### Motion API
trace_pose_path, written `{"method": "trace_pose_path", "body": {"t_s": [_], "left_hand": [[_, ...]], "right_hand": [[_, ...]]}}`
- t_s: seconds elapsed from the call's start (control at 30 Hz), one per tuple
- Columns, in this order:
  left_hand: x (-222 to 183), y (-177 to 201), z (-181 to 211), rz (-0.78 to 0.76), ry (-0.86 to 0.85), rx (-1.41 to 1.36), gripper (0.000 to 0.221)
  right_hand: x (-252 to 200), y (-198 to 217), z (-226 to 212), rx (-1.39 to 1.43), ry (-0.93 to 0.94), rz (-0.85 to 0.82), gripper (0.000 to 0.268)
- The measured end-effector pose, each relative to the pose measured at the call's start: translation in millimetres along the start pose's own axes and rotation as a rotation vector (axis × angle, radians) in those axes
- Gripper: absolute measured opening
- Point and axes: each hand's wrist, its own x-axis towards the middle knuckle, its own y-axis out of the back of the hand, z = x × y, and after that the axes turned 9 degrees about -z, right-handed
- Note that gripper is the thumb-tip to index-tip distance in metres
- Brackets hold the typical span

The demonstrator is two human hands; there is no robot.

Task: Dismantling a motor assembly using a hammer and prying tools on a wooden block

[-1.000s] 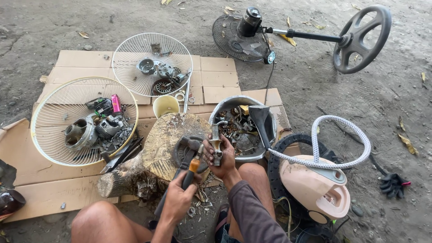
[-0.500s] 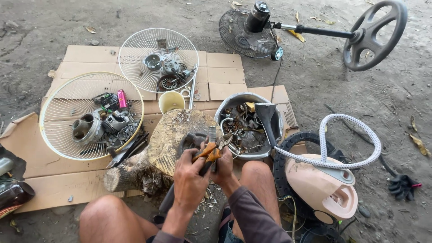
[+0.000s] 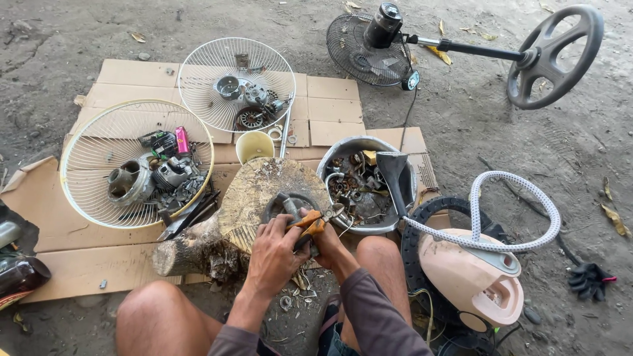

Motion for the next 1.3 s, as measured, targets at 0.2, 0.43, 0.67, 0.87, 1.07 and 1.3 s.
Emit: {"method": "trace_pose_path", "body": {"t_s": [0.2, 0.43, 0.67, 0.87, 1.07, 1.3], "left_hand": [[-5.9, -17.9, -5.2, 0.039, -0.009, 0.054, 0.030], [-13.7, -25.2, 5.2, 0.045, 0.131, -0.164, 0.043], [-11.0, -15.4, 20.2, 0.071, 0.246, -0.390, 0.048], [-18.5, 1.8, 37.6, -0.017, 0.276, -0.557, 0.030], [-12.3, 4.2, 19.8, 0.014, 0.458, -0.705, 0.036], [-20.6, 16.3, 29.6, -0.021, 0.597, -0.802, 0.008]], "right_hand": [[2.0, -4.8, 14.1, 0.032, 0.042, 0.107, 0.034], [8.0, -4.3, 13.4, 0.127, 0.200, 0.151, 0.021], [11.7, 9.8, 20.7, 0.063, 0.330, 0.104, 0.017], [23.6, 19.7, -0.9, 0.344, 0.458, 0.035, 0.028], [6.8, 16.1, -22.9, 0.600, 0.462, -0.400, 0.033], [2.8, 16.1, -20.2, 0.541, 0.506, -0.322, 0.036]]}}
